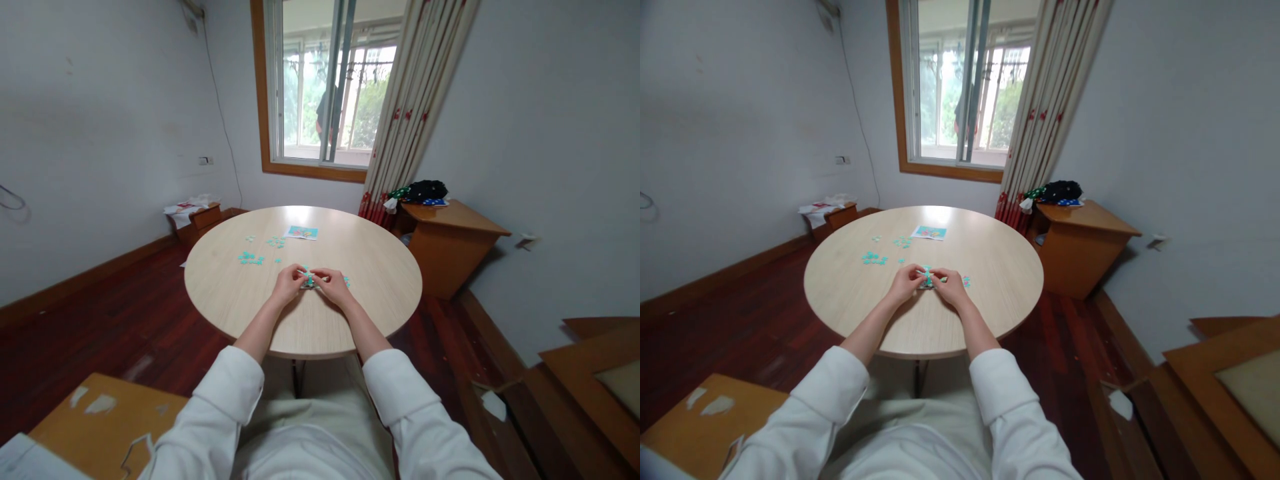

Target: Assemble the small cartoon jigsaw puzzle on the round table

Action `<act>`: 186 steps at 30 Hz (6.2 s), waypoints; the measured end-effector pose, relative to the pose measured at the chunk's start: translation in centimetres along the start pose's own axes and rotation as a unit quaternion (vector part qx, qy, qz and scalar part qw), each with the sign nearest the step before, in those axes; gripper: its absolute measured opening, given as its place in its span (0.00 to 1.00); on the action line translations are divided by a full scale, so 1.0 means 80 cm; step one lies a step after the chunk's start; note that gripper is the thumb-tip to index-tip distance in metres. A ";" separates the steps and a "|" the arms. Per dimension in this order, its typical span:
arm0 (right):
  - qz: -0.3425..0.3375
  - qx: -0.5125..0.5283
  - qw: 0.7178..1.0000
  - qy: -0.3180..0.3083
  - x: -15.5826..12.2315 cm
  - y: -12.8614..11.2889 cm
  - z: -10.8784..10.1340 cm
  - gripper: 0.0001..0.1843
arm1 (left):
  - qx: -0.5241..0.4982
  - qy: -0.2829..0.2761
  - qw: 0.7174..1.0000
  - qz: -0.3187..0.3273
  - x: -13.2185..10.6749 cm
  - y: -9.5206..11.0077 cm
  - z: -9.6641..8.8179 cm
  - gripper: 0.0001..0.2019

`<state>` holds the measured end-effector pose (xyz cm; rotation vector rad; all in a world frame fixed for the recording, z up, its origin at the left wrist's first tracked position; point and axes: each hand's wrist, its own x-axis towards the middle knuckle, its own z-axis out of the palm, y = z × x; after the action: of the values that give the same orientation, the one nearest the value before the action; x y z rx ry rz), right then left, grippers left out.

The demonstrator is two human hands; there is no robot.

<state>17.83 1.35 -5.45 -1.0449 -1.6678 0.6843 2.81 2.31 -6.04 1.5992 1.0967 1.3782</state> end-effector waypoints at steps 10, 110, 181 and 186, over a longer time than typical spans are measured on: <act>-0.017 0.005 0.999 -0.031 0.000 0.005 -0.001 0.14 | -0.022 -0.006 1.000 -0.006 -0.003 0.016 0.005 0.06; 0.062 -0.114 0.991 0.031 0.009 0.016 -0.010 0.11 | 0.425 -0.109 0.894 0.092 -0.021 0.019 -0.007 0.16; 0.157 -0.295 0.941 0.052 0.016 0.001 -0.008 0.09 | 0.433 -0.112 0.890 0.086 -0.022 0.022 -0.011 0.15; 0.153 -0.298 0.941 0.051 0.016 0.002 -0.008 0.09 | 0.429 -0.113 0.892 0.087 -0.021 0.021 -0.011 0.15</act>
<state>18.31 2.53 -4.76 -1.7672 -1.6731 0.3024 2.04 0.12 -4.94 2.4543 1.5571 0.7792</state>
